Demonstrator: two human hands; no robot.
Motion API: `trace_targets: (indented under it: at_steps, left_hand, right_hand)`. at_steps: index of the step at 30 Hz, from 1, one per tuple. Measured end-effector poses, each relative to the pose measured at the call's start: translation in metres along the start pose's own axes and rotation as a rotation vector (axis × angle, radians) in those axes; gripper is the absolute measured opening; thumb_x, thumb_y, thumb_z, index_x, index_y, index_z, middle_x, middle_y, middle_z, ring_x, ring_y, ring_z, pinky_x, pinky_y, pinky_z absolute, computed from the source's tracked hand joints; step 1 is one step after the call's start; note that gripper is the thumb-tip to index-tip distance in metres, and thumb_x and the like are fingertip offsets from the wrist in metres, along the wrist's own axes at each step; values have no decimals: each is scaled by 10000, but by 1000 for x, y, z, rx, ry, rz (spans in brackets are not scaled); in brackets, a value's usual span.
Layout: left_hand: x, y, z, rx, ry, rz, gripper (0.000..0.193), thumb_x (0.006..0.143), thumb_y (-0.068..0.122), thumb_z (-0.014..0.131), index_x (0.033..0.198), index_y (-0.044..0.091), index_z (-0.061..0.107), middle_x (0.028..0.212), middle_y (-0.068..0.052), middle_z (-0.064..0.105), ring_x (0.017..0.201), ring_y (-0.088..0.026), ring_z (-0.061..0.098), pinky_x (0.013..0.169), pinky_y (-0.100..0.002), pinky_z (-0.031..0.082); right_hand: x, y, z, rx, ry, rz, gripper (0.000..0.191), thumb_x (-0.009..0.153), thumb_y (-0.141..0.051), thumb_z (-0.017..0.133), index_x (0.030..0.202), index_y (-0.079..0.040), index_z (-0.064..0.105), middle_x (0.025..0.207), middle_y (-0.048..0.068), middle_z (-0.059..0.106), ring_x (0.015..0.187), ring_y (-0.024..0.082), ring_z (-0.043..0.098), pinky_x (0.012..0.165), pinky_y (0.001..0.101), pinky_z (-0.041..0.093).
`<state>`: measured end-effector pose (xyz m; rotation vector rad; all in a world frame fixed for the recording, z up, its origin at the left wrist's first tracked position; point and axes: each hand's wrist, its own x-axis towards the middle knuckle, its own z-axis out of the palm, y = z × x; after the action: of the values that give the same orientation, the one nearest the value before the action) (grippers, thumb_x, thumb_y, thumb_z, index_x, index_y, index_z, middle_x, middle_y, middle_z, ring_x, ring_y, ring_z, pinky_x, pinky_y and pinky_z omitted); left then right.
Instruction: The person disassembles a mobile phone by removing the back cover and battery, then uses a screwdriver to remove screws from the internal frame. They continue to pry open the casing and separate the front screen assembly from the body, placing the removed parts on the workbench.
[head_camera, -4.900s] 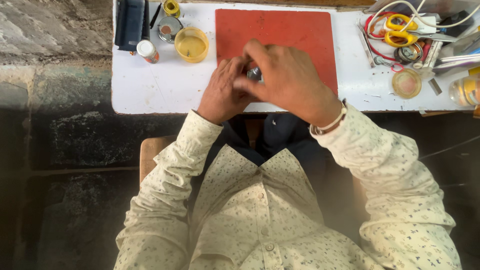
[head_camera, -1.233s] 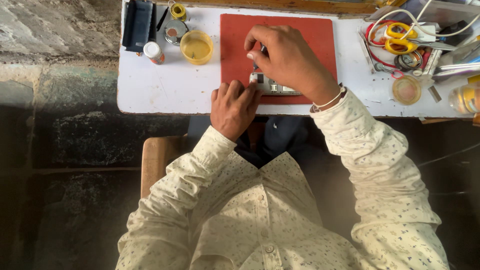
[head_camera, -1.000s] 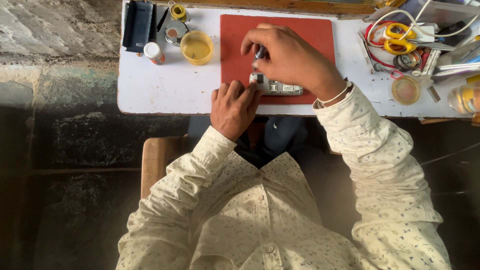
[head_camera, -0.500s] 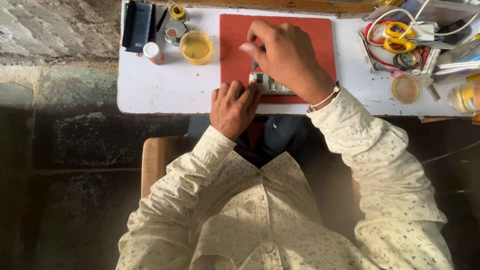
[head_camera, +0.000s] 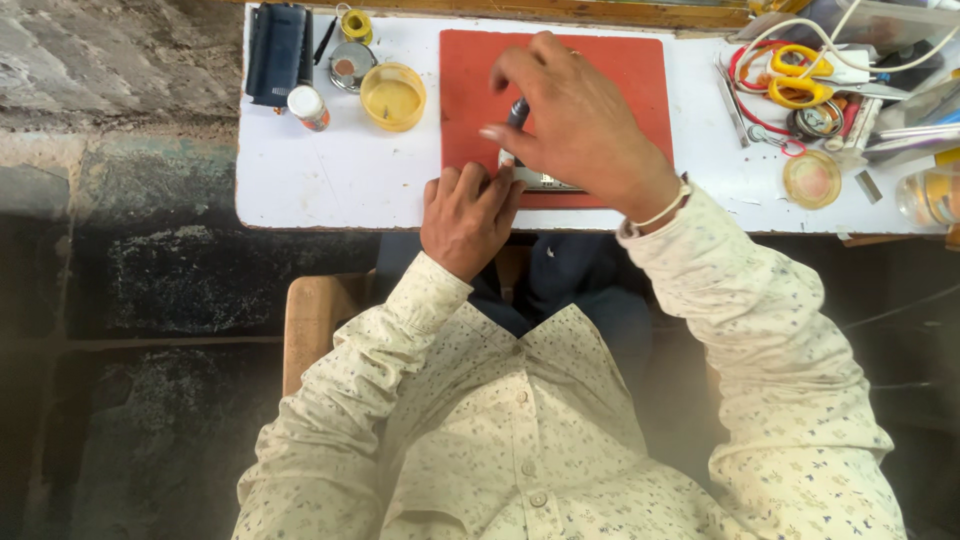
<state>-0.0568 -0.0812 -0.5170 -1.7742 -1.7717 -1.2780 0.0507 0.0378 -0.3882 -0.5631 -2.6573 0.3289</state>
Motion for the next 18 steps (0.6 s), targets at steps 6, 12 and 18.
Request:
trace_targets:
  at_steps: [6, 12, 18]
  left_hand:
    - [1, 0, -1, -6, 5, -6, 230, 942, 256, 790, 1130, 133, 741, 887, -1, 526, 782, -207, 527, 686, -378, 403]
    - [0, 0, -1, -23, 1, -6, 225, 954, 253, 788, 1131, 127, 732, 906, -3, 533, 808, -210, 539, 702, -379, 410]
    - [0, 0, -1, -4, -2, 1, 218, 963, 256, 783, 1134, 130, 738, 907, -1, 533, 807, -201, 539, 702, -373, 411]
  right_hand:
    - [0, -2, -3, 21, -11, -37, 246, 926, -60, 762, 1101, -51, 590, 1026, 118, 630, 873, 263, 688, 734, 396, 524]
    - [1, 0, -3, 8, -88, 122, 221, 972, -128, 759, 1092, -59, 586, 960, 72, 631, 839, 282, 684, 700, 401, 508]
    - [-2, -5, -3, -50, -17, 60, 309, 906, -137, 815, 1086, -41, 584, 958, 94, 597, 798, 286, 675, 674, 420, 488]
